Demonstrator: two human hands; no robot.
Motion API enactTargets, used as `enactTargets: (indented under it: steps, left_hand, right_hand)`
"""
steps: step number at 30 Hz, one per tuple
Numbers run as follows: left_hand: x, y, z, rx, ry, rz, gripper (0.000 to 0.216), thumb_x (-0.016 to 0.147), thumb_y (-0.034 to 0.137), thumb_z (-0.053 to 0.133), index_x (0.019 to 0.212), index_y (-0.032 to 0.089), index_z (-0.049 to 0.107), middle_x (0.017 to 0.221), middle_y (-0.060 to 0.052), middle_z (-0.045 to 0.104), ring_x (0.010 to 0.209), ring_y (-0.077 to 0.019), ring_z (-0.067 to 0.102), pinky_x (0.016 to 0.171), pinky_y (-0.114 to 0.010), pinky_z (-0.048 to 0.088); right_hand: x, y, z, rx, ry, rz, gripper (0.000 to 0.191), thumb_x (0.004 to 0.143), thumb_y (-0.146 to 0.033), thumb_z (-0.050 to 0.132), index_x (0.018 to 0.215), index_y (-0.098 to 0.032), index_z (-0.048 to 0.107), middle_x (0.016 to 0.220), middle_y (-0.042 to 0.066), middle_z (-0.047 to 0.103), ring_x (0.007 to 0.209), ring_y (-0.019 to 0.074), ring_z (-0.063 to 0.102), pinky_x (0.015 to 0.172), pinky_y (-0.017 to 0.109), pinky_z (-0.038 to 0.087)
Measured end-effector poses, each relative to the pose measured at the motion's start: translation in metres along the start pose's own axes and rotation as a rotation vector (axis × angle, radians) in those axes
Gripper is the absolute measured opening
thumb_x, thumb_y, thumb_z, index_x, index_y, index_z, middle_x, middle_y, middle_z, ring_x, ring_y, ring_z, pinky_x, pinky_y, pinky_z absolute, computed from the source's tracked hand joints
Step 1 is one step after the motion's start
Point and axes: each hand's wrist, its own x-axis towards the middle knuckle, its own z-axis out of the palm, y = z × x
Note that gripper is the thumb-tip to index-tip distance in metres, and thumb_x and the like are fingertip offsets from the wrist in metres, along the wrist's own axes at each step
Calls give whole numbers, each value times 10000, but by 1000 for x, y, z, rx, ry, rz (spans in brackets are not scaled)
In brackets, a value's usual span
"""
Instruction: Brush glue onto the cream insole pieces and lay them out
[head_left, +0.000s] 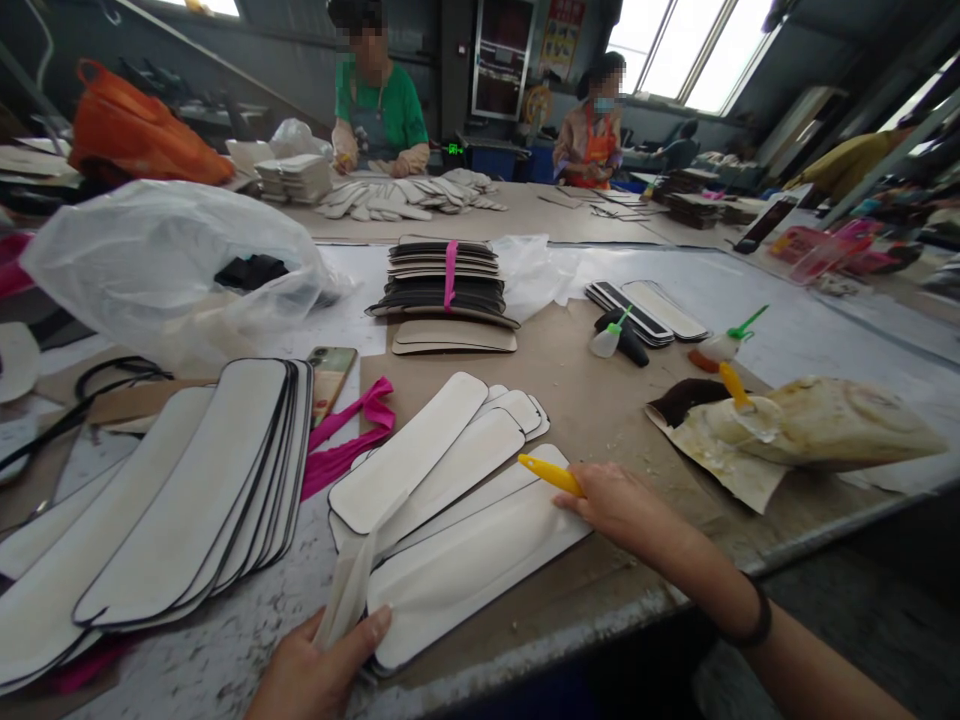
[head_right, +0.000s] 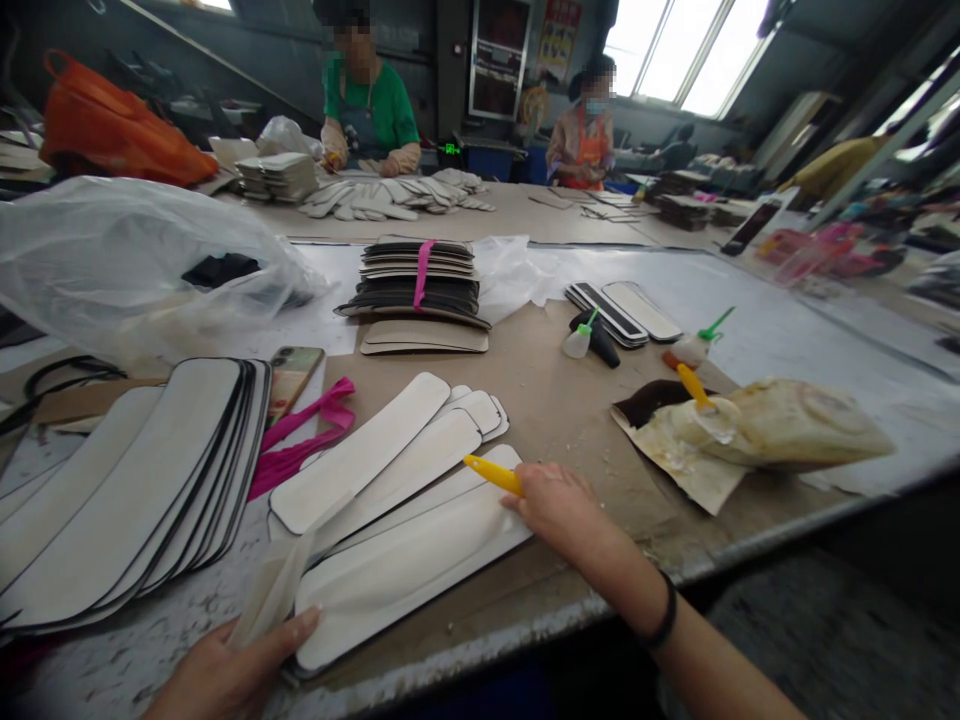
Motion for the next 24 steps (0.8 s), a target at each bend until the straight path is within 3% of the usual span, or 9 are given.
enactTargets:
  steps: [9,13,17,20,24]
  left_hand:
    - [1,1,0,-25,-5,3,195,596,313,679,720,163,662,731,-65,724,803,-289,650,552,-290,523]
    - [0,2,4,-35,-6,31,201,594,295,677,748,166,665,755,-54,726,863,-290,636,609,-293,524]
    - [-4,6,8,-73,-16,66,208,571,298,681,733,168,677,686,-44,721,805,-275,650,632,-279,519]
    - [-8,10,10,-53,17,109,166,554,305,686,661,178,676,580,-28,696,745,-270,653,629,-268,513]
    - [-13,13,13,-62,29,118,147,573,304,662,674,198,671,566,-13,688,706,-268,649,603,-269,505]
  right_hand:
    - [4,1,2,18,-13,-29,230,804,-355,492,853,-159,601,803,93,672,770,219,620,632,273,408]
    - [-1,-2,3,-22,44,37,224,793,-366,511,848,-165,595,761,104,668,730,254,626,589,295,404]
    - [-11,5,3,-40,159,103,257,856,-369,390,841,-179,563,753,89,656,687,225,623,558,282,387]
    - [-19,13,8,55,280,102,278,876,-353,330,803,-190,544,726,60,639,681,194,607,586,276,393]
    - [-28,16,17,189,318,69,207,833,-219,354,837,-204,560,774,50,634,720,176,592,637,275,410]
